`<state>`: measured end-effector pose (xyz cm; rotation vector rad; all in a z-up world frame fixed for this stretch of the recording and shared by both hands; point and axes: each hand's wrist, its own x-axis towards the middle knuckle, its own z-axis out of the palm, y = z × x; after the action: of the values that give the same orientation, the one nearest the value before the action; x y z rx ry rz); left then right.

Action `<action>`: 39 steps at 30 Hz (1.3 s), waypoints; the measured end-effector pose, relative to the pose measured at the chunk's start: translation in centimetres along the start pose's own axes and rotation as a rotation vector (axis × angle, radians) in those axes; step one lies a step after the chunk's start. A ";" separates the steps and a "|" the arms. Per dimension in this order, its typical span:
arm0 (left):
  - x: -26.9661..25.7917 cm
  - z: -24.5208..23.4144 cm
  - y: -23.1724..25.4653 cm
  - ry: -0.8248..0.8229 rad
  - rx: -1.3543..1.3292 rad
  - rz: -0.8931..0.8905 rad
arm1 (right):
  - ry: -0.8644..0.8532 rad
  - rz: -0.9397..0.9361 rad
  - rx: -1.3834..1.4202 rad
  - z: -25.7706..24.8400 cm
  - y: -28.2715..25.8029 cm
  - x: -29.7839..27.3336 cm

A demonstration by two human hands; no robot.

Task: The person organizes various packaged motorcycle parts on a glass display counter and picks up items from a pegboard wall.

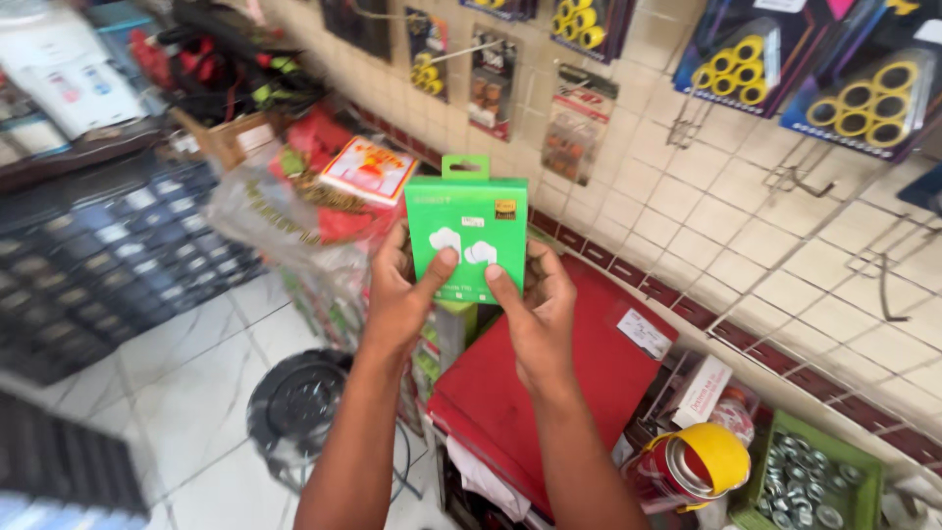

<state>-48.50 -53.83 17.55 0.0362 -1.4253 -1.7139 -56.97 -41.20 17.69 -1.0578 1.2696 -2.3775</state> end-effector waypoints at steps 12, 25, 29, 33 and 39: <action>-13.7 -0.1 2.5 0.435 0.228 0.059 | -0.227 0.294 0.194 1.0 2.2 -8.0; -30.3 0.0 5.7 0.832 0.438 0.125 | -0.573 0.585 0.261 4.7 2.4 -19.0; -36.8 1.2 7.5 0.964 0.439 0.106 | -0.709 0.671 0.321 5.6 2.3 -24.4; -43.7 4.0 10.7 1.088 0.535 0.103 | -0.822 0.746 0.362 5.9 0.4 -30.9; -54.1 11.2 13.7 1.367 0.724 0.058 | -0.999 0.831 0.384 4.5 -6.2 -40.6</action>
<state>-13.17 -10.63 6.15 1.2684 -0.8179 -0.6402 -24.42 -19.38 4.58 -1.0573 0.6235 -1.1196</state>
